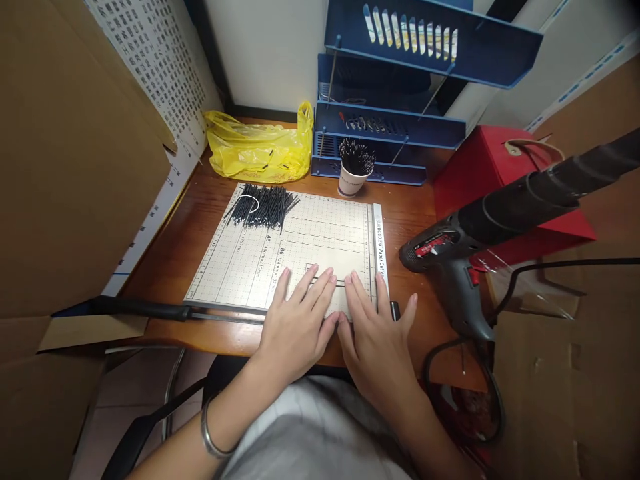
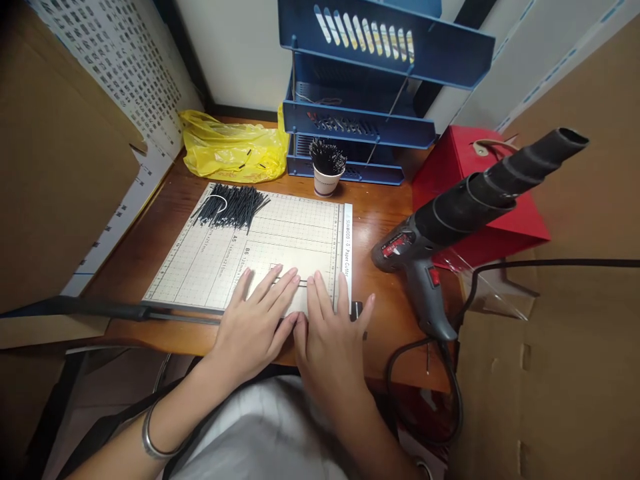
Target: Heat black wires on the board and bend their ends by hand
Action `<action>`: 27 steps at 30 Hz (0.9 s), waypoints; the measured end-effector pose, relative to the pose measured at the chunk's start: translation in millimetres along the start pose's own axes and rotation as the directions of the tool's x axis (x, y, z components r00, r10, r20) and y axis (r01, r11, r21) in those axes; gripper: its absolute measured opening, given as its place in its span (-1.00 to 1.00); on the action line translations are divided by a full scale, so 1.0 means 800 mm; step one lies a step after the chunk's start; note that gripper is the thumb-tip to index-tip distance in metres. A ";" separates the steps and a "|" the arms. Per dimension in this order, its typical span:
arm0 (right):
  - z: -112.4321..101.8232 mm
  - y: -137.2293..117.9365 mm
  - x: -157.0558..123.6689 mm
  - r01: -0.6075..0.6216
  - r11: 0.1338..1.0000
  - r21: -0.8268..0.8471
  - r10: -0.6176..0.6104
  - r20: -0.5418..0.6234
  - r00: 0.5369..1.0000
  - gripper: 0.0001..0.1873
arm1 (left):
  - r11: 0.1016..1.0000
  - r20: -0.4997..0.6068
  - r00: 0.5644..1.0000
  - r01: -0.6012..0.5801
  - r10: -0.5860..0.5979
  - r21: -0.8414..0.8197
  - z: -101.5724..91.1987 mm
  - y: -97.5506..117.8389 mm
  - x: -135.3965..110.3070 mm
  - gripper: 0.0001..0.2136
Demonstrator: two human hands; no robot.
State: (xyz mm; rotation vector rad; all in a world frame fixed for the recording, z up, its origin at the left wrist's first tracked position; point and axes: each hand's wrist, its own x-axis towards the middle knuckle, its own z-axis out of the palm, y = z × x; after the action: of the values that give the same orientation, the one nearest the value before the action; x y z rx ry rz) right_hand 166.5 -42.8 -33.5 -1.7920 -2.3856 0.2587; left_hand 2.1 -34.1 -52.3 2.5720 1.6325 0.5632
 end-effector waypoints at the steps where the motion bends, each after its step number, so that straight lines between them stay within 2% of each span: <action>1: -0.001 0.000 0.000 0.002 1.000 0.002 -0.002 -0.005 1.000 -0.42 | 1.000 -0.001 1.000 0.000 0.000 -0.001 0.000 0.000 0.000 -0.54; 7: -0.006 0.010 0.005 -0.054 0.998 0.042 0.058 -0.108 0.992 -0.45 | 1.000 -0.001 1.000 0.007 -0.007 0.006 0.004 0.000 -0.005 -0.52; 11: -0.002 0.025 0.004 -0.008 0.997 0.079 0.021 -0.165 0.986 -0.55 | 1.000 -0.017 1.000 0.006 -0.006 0.005 0.007 0.001 -0.003 -0.51; 15: -0.004 0.033 0.001 0.054 0.985 0.163 -0.001 -0.310 0.951 -0.63 | 0.998 -0.077 0.996 -0.053 0.051 -0.031 -0.005 0.005 -0.009 -0.53; 18: -0.011 0.029 0.000 0.105 0.965 0.239 -0.005 -0.384 0.923 -0.66 | 0.987 -0.189 0.981 -0.074 0.046 -0.142 -0.022 0.001 -0.046 -0.58; 19: -0.013 0.028 0.000 0.116 0.958 0.262 -0.002 -0.401 0.916 -0.68 | 0.978 -0.207 0.978 -0.049 0.006 -0.205 -0.028 -0.004 -0.068 -0.61; 20: -0.015 0.026 -0.001 0.129 0.950 0.285 0.001 -0.414 0.910 -0.70 | 0.961 -0.212 0.973 0.024 -0.085 -0.275 -0.034 -0.010 -0.093 -0.65; 21: -0.016 0.026 -0.001 0.143 0.940 0.309 0.002 -0.424 0.906 -0.73 | 0.924 -0.176 0.953 0.175 -0.246 -0.341 -0.039 -0.018 -0.122 -0.70; 22: -0.017 0.025 -0.002 0.158 0.930 0.331 0.002 -0.435 0.900 -0.76 | 0.836 -0.093 0.881 0.400 -0.464 -0.375 -0.045 -0.028 -0.152 -0.74; 23: -0.017 0.025 -0.002 0.175 0.920 0.350 0.000 -0.448 0.894 -0.78 | 0.761 -0.058 0.800 0.542 -0.597 -0.356 -0.050 -0.038 -0.181 -0.72; 25: -0.016 0.025 -0.003 0.195 0.903 0.383 0.006 -0.464 0.886 -0.83 | 0.626 -0.014 0.656 0.714 -0.755 -0.315 -0.059 -0.060 -0.235 -0.65; 27: -0.016 0.024 -0.004 0.191 0.892 0.411 0.022 -0.460 0.887 -0.85 | 0.477 0.084 0.518 0.831 -0.851 -0.287 -0.069 -0.082 -0.277 -0.58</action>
State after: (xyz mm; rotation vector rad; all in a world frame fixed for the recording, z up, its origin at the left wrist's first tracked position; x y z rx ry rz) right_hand 187.9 -40.1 -25.7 -1.3477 -1.8766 0.3060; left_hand -156.3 -208.8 -77.8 1.2368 2.3143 0.7004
